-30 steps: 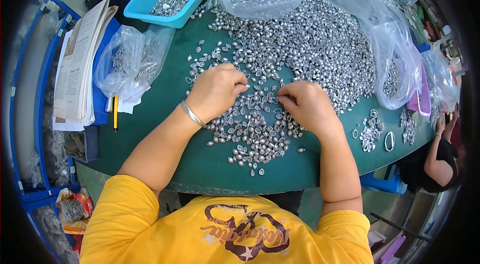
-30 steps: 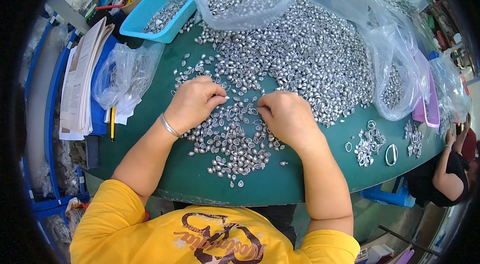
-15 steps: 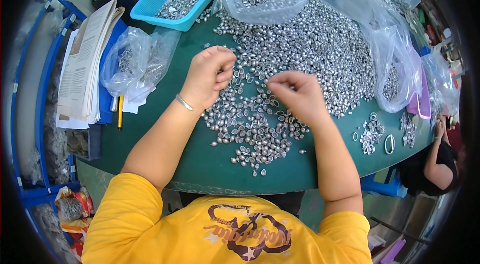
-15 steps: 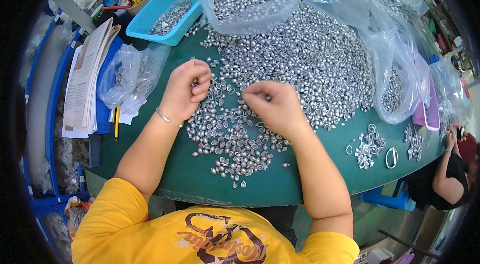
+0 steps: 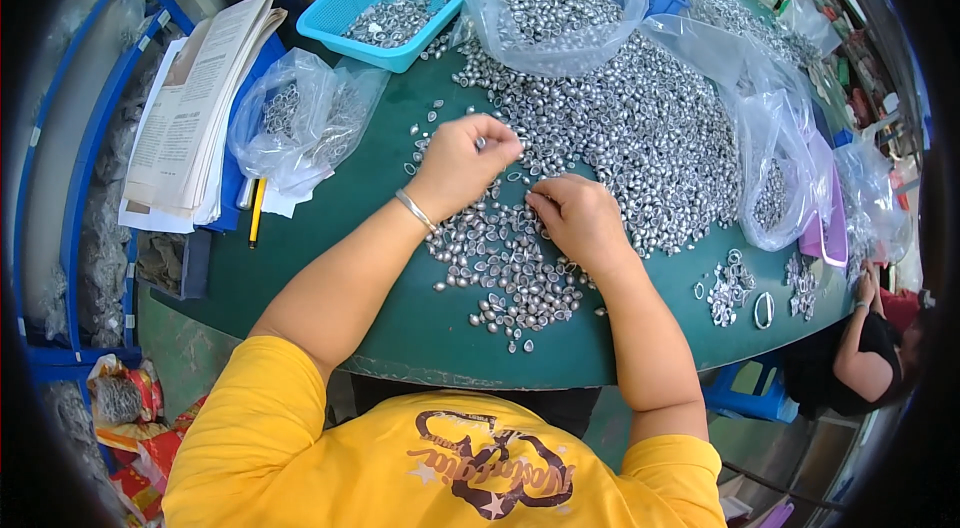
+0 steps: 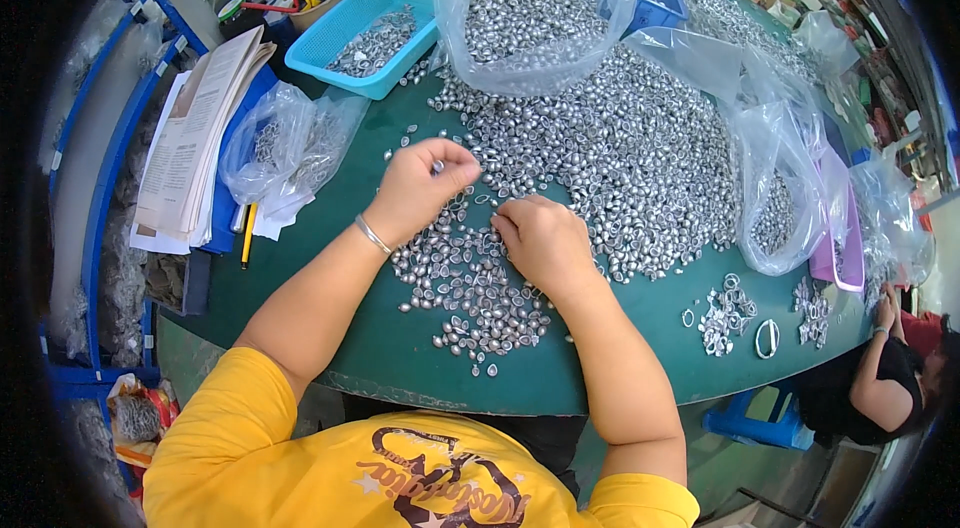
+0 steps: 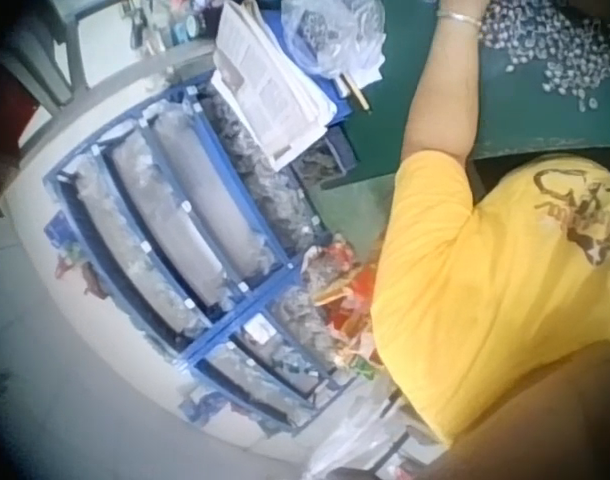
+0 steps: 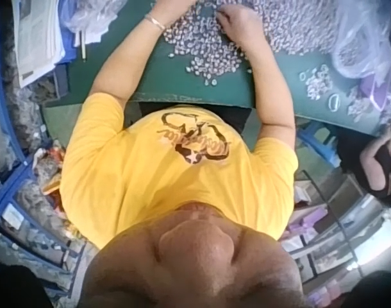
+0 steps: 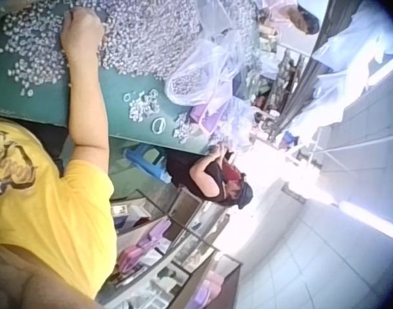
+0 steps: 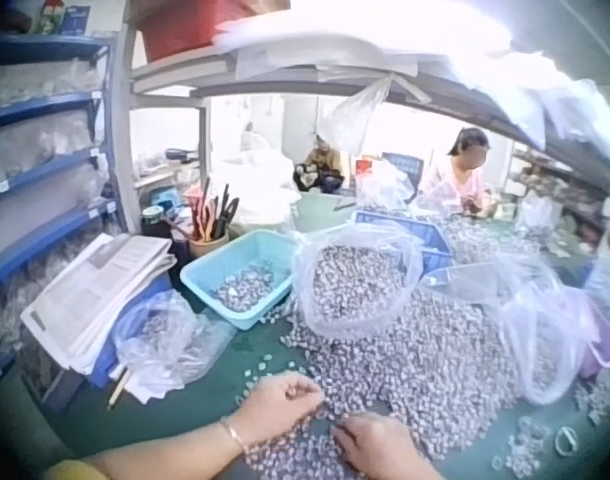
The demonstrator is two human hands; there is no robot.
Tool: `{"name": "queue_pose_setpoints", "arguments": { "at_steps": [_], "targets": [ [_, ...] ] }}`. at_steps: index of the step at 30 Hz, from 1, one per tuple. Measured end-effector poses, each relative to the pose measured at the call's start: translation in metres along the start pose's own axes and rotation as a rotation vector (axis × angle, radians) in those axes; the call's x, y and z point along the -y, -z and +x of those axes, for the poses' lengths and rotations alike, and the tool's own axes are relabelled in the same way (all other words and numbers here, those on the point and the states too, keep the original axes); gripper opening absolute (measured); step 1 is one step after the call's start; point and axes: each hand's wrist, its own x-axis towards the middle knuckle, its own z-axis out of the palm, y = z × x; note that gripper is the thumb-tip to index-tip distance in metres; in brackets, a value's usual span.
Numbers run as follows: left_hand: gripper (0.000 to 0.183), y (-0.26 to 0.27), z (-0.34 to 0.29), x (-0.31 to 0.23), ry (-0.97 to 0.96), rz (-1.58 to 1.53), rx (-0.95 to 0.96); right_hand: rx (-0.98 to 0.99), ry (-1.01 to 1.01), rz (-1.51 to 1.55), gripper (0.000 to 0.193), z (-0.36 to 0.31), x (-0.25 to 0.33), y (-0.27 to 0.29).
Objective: The person sorts small metal components on a work surface by picking them up and placing them into different bags and containers.
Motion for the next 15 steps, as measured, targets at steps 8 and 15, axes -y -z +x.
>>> {"name": "queue_pose_setpoints", "arguments": {
  "at_steps": [8,15],
  "targets": [
    [0.006,0.033,0.007,0.001,0.378,-0.805,-0.094,-0.065,-0.437,1.292,0.005,0.000,-0.009,0.021],
    [0.009,0.029,0.013,0.007,0.192,-0.127,-0.287,0.056,-0.313,0.413,0.015,0.040,0.008,0.004]
  ]
}}
